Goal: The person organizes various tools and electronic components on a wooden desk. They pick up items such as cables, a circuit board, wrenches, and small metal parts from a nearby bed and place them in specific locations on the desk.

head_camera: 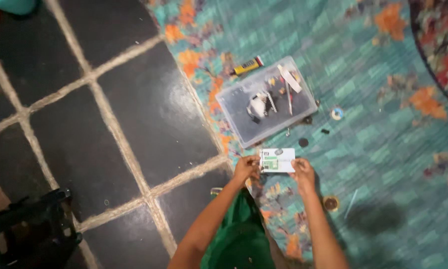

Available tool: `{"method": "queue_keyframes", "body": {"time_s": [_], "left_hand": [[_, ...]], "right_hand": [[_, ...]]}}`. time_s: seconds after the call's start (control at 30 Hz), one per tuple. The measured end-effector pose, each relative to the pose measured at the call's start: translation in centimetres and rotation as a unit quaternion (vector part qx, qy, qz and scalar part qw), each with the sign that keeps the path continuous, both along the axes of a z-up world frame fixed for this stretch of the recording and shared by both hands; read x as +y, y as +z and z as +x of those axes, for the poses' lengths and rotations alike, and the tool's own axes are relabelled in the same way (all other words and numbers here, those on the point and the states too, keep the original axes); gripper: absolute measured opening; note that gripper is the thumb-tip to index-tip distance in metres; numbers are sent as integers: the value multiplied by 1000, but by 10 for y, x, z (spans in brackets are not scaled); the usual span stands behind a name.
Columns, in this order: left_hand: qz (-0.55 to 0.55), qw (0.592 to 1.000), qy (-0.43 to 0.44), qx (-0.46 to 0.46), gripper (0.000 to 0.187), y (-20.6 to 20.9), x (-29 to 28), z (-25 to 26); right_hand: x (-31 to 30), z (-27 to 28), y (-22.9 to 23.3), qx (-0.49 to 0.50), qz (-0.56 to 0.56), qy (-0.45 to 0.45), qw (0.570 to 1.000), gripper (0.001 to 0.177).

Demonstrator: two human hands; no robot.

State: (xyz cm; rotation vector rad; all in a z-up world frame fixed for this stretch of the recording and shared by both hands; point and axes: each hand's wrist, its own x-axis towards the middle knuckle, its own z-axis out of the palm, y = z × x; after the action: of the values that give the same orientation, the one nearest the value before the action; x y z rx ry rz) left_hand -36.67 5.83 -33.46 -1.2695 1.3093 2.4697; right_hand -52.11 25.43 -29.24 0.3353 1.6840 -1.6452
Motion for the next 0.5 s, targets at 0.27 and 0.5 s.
{"method": "queue_keyframes", "body": {"time_s": [0.27,0.5], "left_hand": [[-59,984,124,111,49,74,-86,50],[-146,940,248,183,61,135,-162,172]], "right_hand": [[-105,31,67,3,-120,70,990,24],[-231,112,140,103,-126,238,957,36]]}}
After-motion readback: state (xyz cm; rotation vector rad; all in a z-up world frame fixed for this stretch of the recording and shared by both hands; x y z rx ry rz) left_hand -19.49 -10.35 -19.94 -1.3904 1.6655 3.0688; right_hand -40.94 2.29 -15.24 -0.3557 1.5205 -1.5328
